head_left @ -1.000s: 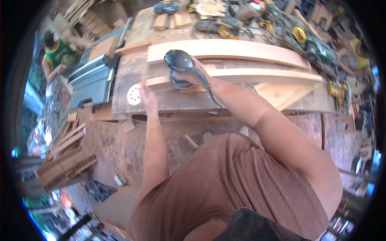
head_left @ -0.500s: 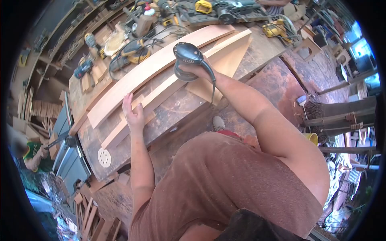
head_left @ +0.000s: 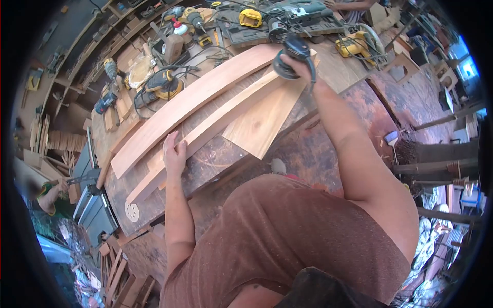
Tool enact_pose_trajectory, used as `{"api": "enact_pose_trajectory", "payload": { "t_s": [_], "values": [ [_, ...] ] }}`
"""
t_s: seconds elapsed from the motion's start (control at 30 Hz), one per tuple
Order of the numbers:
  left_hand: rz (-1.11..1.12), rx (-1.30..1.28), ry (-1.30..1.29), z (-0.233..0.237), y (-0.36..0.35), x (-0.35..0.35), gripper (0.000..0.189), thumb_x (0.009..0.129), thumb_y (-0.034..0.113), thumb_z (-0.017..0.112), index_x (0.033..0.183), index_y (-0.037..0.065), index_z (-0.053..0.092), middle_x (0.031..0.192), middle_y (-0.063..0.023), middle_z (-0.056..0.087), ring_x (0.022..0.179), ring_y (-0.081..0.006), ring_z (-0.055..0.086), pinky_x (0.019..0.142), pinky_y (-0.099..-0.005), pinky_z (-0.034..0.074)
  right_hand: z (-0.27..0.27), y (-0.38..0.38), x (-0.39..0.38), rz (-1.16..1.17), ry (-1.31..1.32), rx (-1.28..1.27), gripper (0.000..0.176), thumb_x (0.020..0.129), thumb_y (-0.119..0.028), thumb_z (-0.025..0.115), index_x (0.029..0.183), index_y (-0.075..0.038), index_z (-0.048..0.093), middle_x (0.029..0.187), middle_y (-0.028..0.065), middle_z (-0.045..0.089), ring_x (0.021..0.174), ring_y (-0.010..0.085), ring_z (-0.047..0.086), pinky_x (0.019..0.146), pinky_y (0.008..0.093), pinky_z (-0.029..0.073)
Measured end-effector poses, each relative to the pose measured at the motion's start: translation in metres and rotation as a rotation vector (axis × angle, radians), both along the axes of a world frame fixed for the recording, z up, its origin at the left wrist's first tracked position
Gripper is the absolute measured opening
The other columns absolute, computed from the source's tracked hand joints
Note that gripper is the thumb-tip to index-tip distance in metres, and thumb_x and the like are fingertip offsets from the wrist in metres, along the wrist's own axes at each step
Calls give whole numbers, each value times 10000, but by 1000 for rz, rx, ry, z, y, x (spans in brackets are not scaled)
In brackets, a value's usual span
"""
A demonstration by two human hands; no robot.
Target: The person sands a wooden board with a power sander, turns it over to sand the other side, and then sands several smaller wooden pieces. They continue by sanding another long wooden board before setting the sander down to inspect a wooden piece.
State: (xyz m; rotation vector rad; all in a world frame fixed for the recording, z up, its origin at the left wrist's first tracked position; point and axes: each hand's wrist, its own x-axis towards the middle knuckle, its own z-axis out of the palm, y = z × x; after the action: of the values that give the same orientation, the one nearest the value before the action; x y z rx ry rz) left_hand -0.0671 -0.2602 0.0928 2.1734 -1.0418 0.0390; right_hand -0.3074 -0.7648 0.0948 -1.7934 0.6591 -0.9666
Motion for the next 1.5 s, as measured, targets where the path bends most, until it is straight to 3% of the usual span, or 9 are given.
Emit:
{"api": "enact_pose_trajectory", "payload": {
  "t_s": [0.27,0.37,0.53,0.7,0.97,1.03,1.2,1.33,1.5],
  "values": [
    [-88,-81,-60,22,-67,-37,437,925,228,680,1314,36,633,1350,-211,619,1311,-382,536,1130,-474,398,4,-80,-47,-154,-12,2,488,826,-307,862,1181,-17,695,1105,90,718,986,196,673,876,357,549],
    [-271,-150,-49,45,-146,-80,477,938,277,678,1349,47,606,1362,-204,612,1307,-378,540,1119,-477,412,17,-48,-61,-104,38,-41,484,847,-263,849,1223,-16,673,1170,80,696,1040,193,653,927,359,526],
    [-506,-326,331,83,-273,-178,862,892,356,768,1551,4,337,1462,-261,528,1376,-369,504,1137,-447,409,33,44,-84,29,49,-99,564,853,-258,845,1311,-13,624,1253,118,665,1119,217,634,989,377,510],
    [-719,-436,498,76,-329,-226,937,742,365,901,1468,22,418,1353,-221,586,1267,-348,579,1063,-428,460,0,64,-112,33,46,-325,555,875,-154,816,1367,-39,586,1264,112,646,1163,215,610,1028,373,481],
    [-861,-249,573,85,-350,-261,852,666,351,934,1358,68,524,1333,-199,600,1286,-344,561,1045,-438,475,4,71,-191,-138,55,-43,526,901,-139,786,1370,-18,579,1281,112,639,1149,204,612,1016,361,488],
    [-696,-274,76,57,-339,-245,855,682,361,915,1388,77,525,1353,-202,592,1327,-386,519,1108,-479,420,8,78,-201,-215,43,29,508,924,-141,759,1381,-10,577,1293,115,639,1145,211,617,1015,361,491],
    [-142,309,-434,25,-242,-136,687,897,434,729,1401,25,503,1486,-200,506,1435,-360,417,1195,-549,293,-22,64,-248,-322,-183,245,516,915,-140,768,1375,6,585,1301,107,637,1136,209,620,1006,349,499],
    [-88,453,-268,6,-187,-74,538,946,498,638,1216,34,607,1176,-221,695,1115,-381,667,974,-529,492,-37,60,-277,-413,-102,248,460,924,-137,761,1333,11,611,1264,99,652,1091,196,636,974,347,517],
    [-132,610,-126,20,-207,-45,560,986,555,541,1151,30,650,1054,-238,722,1022,-423,684,910,-526,517,-37,55,-274,-476,-144,213,439,896,-119,793,1289,-3,638,1213,80,666,1044,185,644,942,340,527]
  ]
}}
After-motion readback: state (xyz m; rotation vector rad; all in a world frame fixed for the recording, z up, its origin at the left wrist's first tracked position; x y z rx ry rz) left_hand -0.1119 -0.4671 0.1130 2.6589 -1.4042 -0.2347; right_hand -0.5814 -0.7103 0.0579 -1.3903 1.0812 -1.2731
